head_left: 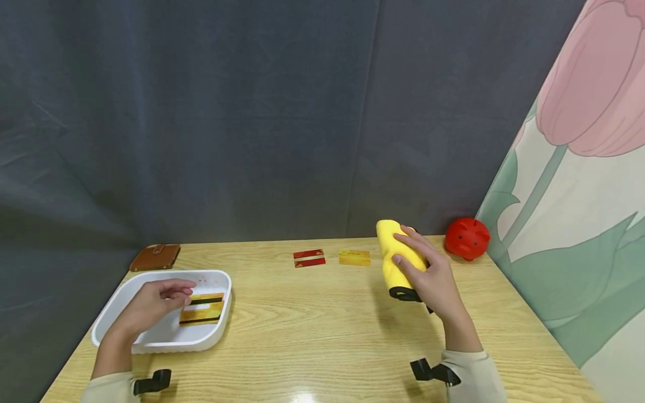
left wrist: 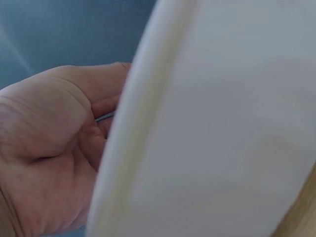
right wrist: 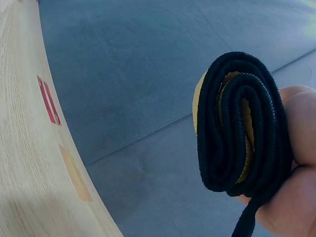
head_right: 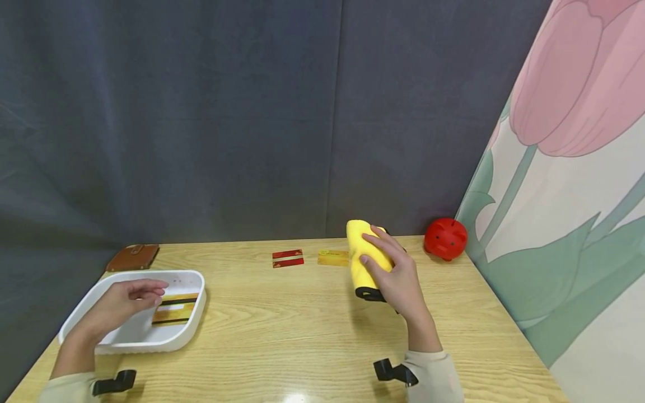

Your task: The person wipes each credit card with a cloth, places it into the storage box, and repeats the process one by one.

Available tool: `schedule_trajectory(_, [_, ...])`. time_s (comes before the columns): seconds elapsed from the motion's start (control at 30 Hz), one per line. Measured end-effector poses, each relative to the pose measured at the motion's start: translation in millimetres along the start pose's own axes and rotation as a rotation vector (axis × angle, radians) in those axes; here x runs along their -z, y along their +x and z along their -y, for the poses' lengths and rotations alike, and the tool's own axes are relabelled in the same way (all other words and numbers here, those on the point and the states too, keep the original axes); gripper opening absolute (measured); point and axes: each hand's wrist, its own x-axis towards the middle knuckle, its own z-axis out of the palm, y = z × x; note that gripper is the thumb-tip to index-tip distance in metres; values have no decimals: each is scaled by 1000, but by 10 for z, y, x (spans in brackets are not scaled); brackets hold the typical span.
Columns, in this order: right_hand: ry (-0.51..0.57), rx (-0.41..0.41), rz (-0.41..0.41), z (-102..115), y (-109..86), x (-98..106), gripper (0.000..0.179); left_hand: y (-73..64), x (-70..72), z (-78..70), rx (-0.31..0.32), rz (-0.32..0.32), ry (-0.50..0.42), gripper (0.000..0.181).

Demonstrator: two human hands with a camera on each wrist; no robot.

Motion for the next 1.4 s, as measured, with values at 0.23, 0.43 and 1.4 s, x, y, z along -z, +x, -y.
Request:
schedule_trajectory(0.23, [23, -13, -5, 14, 15, -4, 42, 28, -120, -389, -167, -36, -28, 35])
schedule_trajectory(0.43, [27, -24, -1, 33, 13, -12, 43, 215, -458, -938, -273, 19, -44, 31])
schedule_trajectory(1.4, [108, -16, -34, 119, 14, -11, 41, 1621, -1689, -640, -118, 87, -199, 64])
